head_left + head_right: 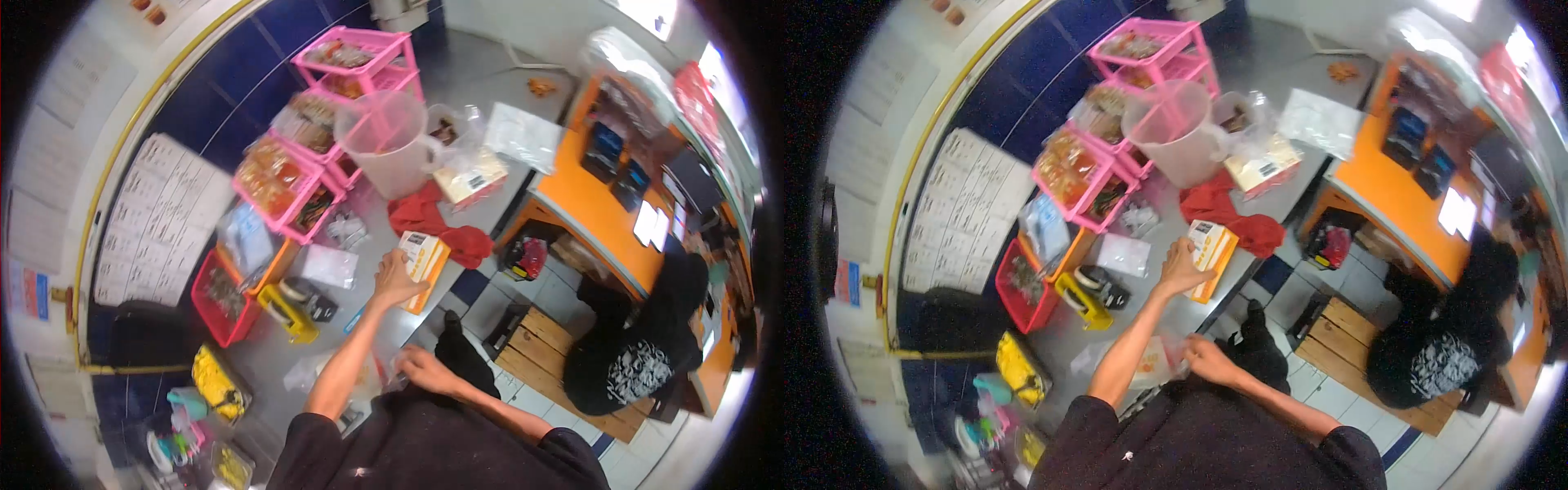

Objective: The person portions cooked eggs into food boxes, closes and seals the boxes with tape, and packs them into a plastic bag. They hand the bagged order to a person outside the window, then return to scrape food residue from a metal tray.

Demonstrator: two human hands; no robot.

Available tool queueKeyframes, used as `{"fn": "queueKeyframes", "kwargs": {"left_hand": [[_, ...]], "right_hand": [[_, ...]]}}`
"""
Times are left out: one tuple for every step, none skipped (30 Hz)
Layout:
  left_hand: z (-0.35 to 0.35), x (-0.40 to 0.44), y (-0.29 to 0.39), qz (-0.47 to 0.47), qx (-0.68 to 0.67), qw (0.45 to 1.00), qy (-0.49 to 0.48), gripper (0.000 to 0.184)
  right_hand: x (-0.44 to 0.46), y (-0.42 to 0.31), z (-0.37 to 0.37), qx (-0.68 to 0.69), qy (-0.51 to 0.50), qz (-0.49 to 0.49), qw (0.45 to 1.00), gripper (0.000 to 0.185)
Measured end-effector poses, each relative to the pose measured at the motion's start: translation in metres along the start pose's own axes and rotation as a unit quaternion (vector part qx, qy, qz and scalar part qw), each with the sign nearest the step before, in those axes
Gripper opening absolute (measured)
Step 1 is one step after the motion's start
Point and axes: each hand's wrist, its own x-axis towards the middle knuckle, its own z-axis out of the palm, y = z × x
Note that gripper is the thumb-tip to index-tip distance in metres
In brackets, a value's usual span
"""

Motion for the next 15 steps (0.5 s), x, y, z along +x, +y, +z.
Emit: {"fn": "queueKeyframes", "kwargs": {"left_hand": [[-0.011,-0.004,-0.009,0.016,-0.023,1.000,0.012,0.081],[-0.025,-0.019,-0.016,-0.010,-0.022,1.000,0.018,0.081],[-0.047,-0.042,-0.012,0.052,-0.078,0.994,0.060,0.081],[-0.070,-0.068,-0.005,0.115,-0.133,0.979,0.104,0.082],[-0.095,-0.097,0.009,0.117,-0.169,0.974,0.093,0.083],[-0.114,-0.124,0.017,0.122,-0.205,0.968,0.082,0.084],[-0.120,-0.144,0.010,0.145,-0.195,0.967,0.076,0.087],[-0.123,-0.162,0.003,0.134,-0.195,0.968,0.082,0.087],[-0.124,-0.178,-0.004,0.103,-0.186,0.976,0.036,0.088],[-0.124,-0.194,-0.011,0.075,-0.178,0.981,-0.010,0.089],[-0.120,-0.207,-0.027,0.020,-0.145,0.988,-0.059,0.090],[-0.114,-0.222,-0.046,0.021,-0.147,0.987,-0.056,0.090],[-0.108,-0.236,-0.066,0.023,-0.067,0.994,-0.078,0.090],[-0.105,-0.249,-0.079,0.023,0.011,0.995,-0.100,0.091],[-0.108,-0.261,-0.081,0.025,0.007,0.995,-0.097,0.091]], "right_hand": [[0.003,-0.005,-0.007,0.053,-0.006,0.053,0.997,0.022],[0.008,-0.005,-0.011,0.098,-0.034,0.123,0.987,0.023],[0.012,-0.001,-0.012,0.174,-0.036,0.139,0.974,0.025],[0.015,0.003,-0.011,0.247,-0.036,0.158,0.955,0.027],[0.019,0.004,-0.005,0.317,0.000,0.181,0.931,0.028],[0.023,0.006,0.000,0.382,0.040,0.203,0.901,0.029],[0.026,0.013,-0.004,0.385,0.030,0.211,0.898,0.031],[0.031,0.020,0.003,0.400,0.062,0.208,0.890,0.031],[0.034,0.020,0.005,0.425,0.069,0.200,0.880,0.030],[0.037,0.021,0.007,0.449,0.079,0.190,0.869,0.030],[0.039,0.020,0.009,0.447,0.076,0.191,0.871,0.030],[0.042,0.017,0.010,0.408,0.079,0.185,0.890,0.028],[0.043,0.014,0.012,0.370,0.084,0.178,0.908,0.027],[0.041,0.009,0.024,0.366,0.085,0.177,0.910,0.027],[0.036,0.000,0.044,0.263,0.043,0.158,0.951,0.029]]}}
